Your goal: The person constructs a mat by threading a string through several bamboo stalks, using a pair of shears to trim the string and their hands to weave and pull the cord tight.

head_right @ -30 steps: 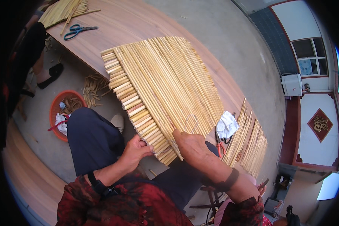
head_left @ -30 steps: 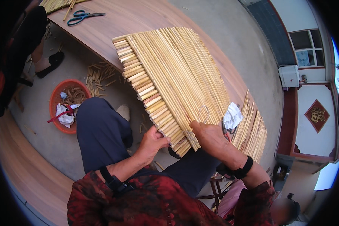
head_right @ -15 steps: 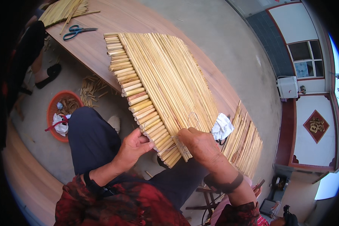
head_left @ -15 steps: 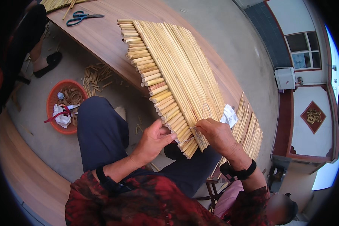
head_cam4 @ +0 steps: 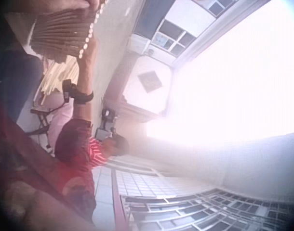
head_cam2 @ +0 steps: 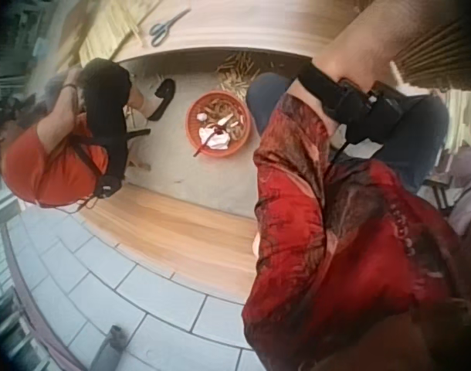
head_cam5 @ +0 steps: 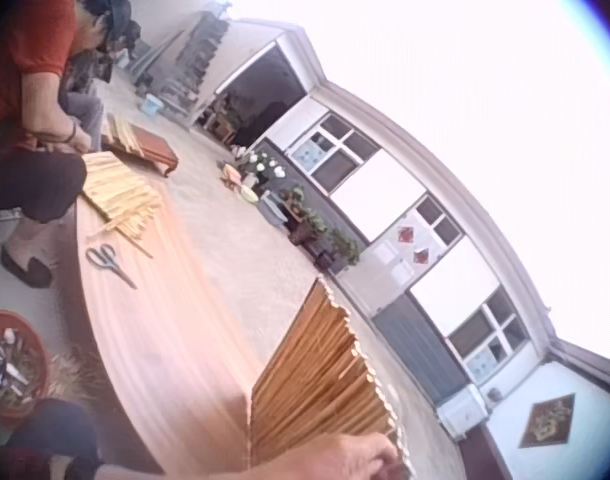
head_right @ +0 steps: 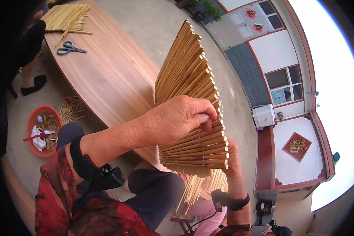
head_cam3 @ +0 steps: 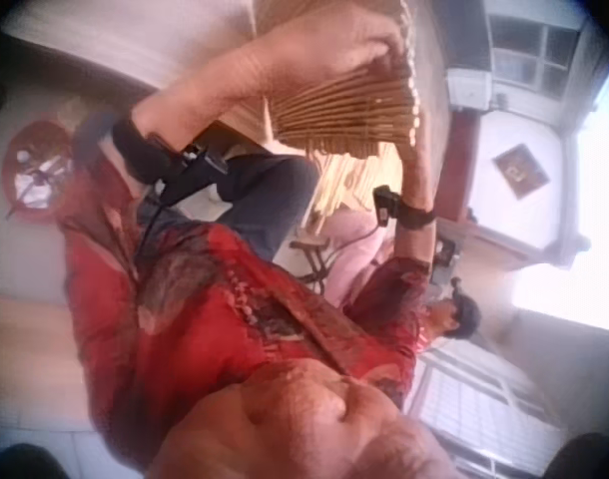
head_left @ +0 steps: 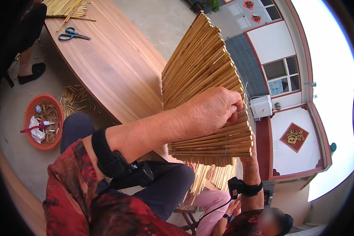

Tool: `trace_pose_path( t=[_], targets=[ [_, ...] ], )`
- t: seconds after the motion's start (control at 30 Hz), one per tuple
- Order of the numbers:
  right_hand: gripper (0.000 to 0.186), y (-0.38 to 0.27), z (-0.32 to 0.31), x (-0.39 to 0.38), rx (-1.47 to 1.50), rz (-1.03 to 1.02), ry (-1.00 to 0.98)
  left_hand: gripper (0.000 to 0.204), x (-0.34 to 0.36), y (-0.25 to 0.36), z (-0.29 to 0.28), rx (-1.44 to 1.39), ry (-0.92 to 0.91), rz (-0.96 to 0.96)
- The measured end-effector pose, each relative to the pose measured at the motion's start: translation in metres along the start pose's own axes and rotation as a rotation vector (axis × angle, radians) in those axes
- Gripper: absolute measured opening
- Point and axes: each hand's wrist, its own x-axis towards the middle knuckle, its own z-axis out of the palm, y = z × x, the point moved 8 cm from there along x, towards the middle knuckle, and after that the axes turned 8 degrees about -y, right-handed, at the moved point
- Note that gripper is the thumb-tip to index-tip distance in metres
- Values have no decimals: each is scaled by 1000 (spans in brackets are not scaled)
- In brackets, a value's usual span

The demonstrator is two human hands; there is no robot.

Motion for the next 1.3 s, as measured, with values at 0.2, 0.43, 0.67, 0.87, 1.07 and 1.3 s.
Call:
trace_pose_path(
  t=[0.2,0.43,0.67,0.87,1.07,1.3],
  targets=[
    [24,43,-41,-11,183,-19,191,21,20,-12,9,-45,-58,20],
    [25,41,-50,-24,148,-109,147,25,14,-45,14,-192,21,-105],
    [23,45,-63,-39,124,-88,263,27,-13,-58,39,-1,240,-48],
    [22,40,-65,-44,89,-48,295,32,-15,-55,57,92,451,-90],
    [21,44,-59,-32,84,-42,290,24,-8,-71,48,-14,374,33],
    [20,42,-64,-36,52,-2,337,22,-4,-88,51,-177,342,-8]
  ],
)
